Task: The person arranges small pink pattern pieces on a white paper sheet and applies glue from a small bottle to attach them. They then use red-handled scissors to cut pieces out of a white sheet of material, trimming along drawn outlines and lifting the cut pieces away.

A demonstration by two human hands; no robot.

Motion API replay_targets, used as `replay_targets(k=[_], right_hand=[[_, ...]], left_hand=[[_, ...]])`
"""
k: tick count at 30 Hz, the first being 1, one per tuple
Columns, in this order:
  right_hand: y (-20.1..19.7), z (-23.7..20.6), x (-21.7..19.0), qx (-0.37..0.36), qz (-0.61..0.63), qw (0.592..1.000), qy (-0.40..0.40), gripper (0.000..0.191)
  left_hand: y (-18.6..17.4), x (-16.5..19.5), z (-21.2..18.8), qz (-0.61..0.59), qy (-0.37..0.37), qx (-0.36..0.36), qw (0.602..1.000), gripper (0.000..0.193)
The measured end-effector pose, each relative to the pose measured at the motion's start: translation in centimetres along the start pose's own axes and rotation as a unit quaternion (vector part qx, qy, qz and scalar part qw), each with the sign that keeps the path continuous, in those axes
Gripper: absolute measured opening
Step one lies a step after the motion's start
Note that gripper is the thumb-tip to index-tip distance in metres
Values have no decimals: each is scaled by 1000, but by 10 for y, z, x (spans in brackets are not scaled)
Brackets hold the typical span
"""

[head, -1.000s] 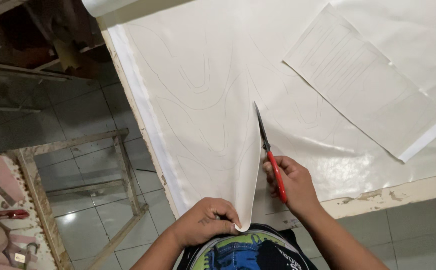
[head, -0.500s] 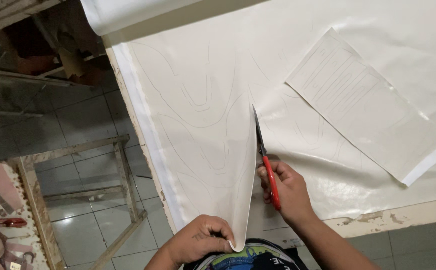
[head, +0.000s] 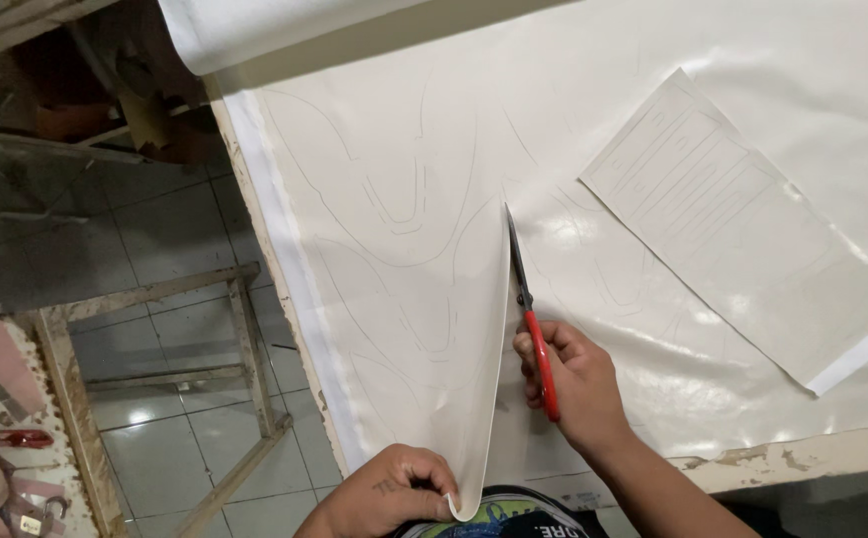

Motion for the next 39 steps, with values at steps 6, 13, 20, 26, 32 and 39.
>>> replay_targets(k=[6, 13, 20, 26, 32, 39], right_hand=[[-1, 6, -4, -20, 16, 1000, -4, 29], [0, 12, -10, -26, 38, 999, -10, 28], [3, 15, -26, -15, 13, 1000, -21, 29], [4, 16, -33, 6, -38, 999, -15, 34], [5, 12, -41, 0, -23, 999, -35, 36], [2, -16, -21, 28, -85, 994, -61, 36]], left_hand=[[-3, -3, 1, -39, 14, -10, 999, 9], [-4, -4, 0, -25, 28, -1, 999, 10], [-4, -2, -4, -29, 7, 17, 999, 11], [-2, -3, -6, -46, 26, 14, 998, 12], [4, 0, -3, 2, 41, 19, 999, 7], [21, 9, -12, 137, 101, 32, 985, 35]])
Point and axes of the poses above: each hand's wrist, its own z-axis towards the middle knuckle, its own y-axis out of the palm, x = y × z, the point moved 5 cm from there along z, towards the middle knuckle, and after that the axes turned 3 degrees about -z, right-handed, at the moved point
